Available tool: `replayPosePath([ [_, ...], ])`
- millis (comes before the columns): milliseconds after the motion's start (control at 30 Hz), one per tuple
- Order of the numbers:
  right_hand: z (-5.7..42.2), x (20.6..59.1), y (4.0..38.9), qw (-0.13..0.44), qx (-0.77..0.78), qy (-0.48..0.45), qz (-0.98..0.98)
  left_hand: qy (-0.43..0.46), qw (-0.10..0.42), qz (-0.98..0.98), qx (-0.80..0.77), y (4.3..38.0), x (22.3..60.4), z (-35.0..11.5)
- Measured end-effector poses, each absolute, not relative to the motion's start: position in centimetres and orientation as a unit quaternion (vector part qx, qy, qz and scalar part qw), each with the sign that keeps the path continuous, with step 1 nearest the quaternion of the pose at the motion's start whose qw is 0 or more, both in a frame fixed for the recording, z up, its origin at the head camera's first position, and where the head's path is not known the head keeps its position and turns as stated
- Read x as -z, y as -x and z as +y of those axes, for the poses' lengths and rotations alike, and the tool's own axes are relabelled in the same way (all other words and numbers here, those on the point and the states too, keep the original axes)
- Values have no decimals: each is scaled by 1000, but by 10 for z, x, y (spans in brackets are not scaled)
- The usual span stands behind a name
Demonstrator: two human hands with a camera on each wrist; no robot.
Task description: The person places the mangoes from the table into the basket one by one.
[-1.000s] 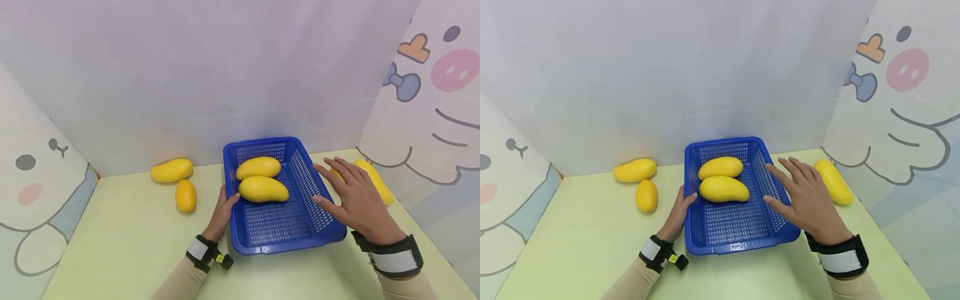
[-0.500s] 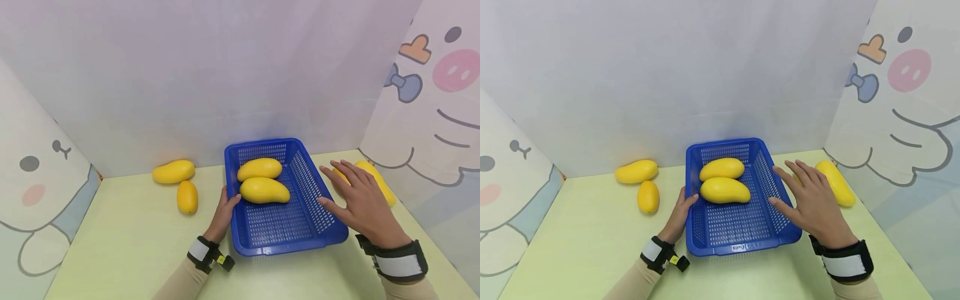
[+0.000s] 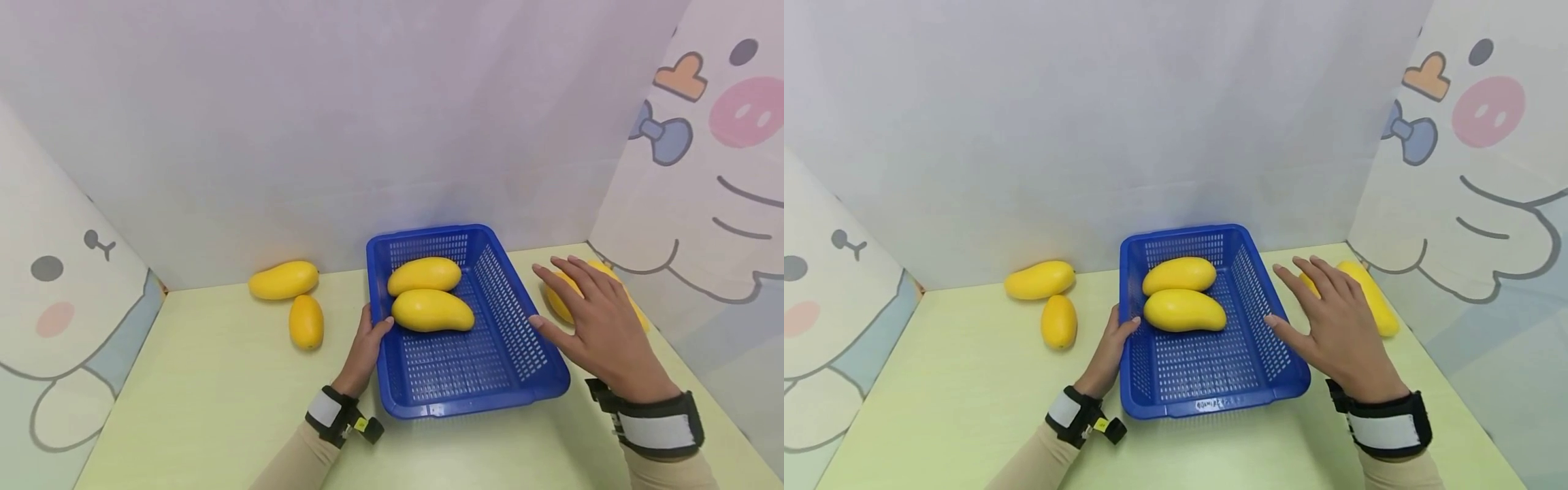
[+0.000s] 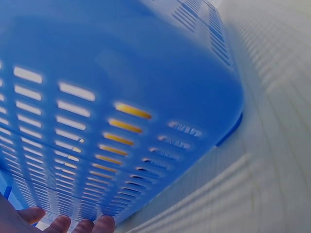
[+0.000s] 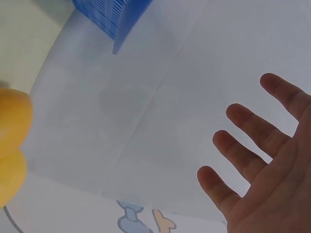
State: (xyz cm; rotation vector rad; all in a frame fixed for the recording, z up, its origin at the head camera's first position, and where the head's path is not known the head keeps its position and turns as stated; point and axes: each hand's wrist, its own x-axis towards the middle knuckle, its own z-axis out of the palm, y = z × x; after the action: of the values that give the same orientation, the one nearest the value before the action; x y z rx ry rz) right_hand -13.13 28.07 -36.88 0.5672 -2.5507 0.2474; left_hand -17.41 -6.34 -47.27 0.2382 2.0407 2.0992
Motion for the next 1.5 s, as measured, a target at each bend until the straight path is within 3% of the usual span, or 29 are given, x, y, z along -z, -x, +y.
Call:
replayPosePath([
  [533,285,368,132,252,-89,-203,-942,-93,121,683,-714,162,443,-65],
  [933,292,365,133,264,-87,-192,-941,-88,109,684,-715,173,470,-64],
  [1500,310,367,136,272,-94,-154,-945,-82,101,688,-714,171,470,-63],
])
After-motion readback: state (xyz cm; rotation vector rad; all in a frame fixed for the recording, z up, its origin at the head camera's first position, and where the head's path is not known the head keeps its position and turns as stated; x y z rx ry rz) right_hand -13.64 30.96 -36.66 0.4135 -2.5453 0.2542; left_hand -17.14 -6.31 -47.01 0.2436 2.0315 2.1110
